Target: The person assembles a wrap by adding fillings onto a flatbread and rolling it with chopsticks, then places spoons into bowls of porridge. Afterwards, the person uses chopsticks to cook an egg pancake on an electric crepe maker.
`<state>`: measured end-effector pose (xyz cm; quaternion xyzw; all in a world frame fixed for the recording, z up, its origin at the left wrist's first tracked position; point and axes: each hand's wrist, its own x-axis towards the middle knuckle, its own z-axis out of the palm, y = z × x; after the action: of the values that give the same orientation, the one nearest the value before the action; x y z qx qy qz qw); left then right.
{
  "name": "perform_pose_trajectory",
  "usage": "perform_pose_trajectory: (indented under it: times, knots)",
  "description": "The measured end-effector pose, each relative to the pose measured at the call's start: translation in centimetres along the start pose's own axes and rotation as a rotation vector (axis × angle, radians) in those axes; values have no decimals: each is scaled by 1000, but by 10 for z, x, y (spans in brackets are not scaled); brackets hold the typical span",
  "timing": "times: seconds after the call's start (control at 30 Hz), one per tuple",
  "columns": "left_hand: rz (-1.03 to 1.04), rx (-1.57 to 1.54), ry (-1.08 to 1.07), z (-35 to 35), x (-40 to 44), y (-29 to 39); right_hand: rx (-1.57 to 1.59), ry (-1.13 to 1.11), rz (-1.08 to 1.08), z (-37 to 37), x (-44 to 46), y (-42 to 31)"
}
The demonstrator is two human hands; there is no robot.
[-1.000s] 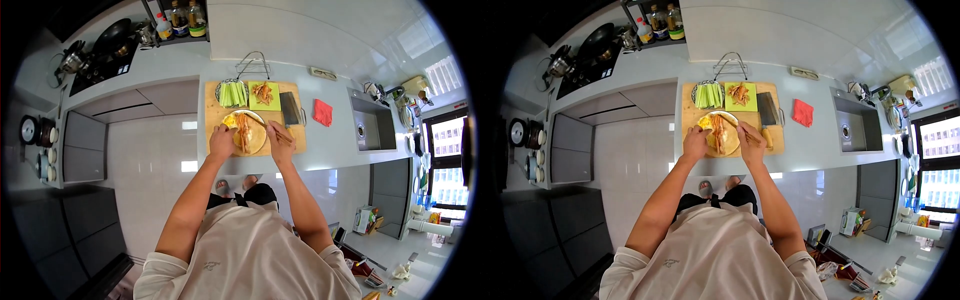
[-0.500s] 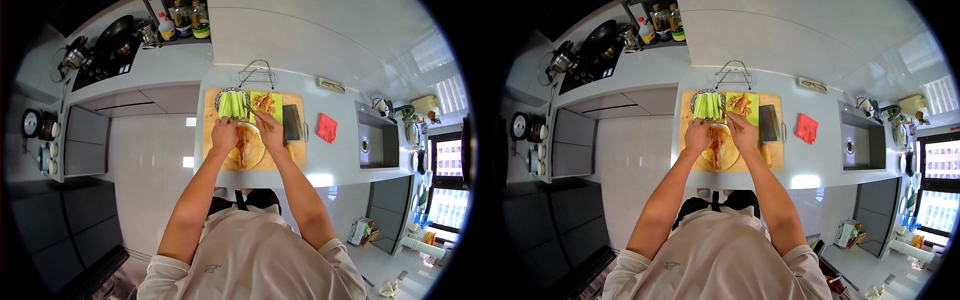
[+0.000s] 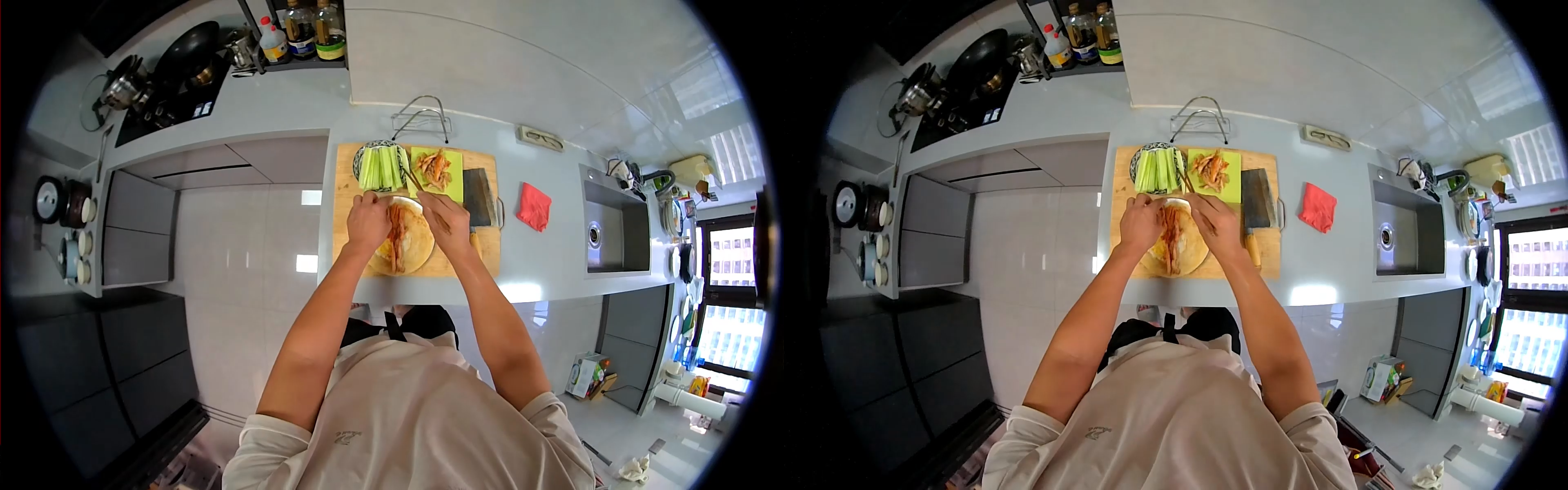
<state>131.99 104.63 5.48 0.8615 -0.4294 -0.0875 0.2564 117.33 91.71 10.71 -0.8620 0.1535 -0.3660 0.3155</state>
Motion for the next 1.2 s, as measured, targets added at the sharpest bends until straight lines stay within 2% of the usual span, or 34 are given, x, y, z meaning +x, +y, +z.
perform_pose_trajectory:
  times: [0.2,0.47,0.7,0.9,1.0,1.1,1.2]
  knots:
    - [42,28,-5,9,-21,-12,90,33,161,-14,-52,-28]
    - [54,30,-104,5,-58,-16,50,85,167,-9,-108,-68]
    - [52,-4,-135,3,-78,-17,75,92,190,6,-117,-72]
    - [67,-8,-109,-5,-82,-16,106,152,292,11,-120,-75]
    - [69,0,-101,-5,-78,-18,58,172,187,8,-115,-79]
    - [69,7,-104,-8,-73,-17,52,117,264,9,-117,-76]
    - [65,19,-88,-4,-68,-23,62,179,217,10,-111,-75]
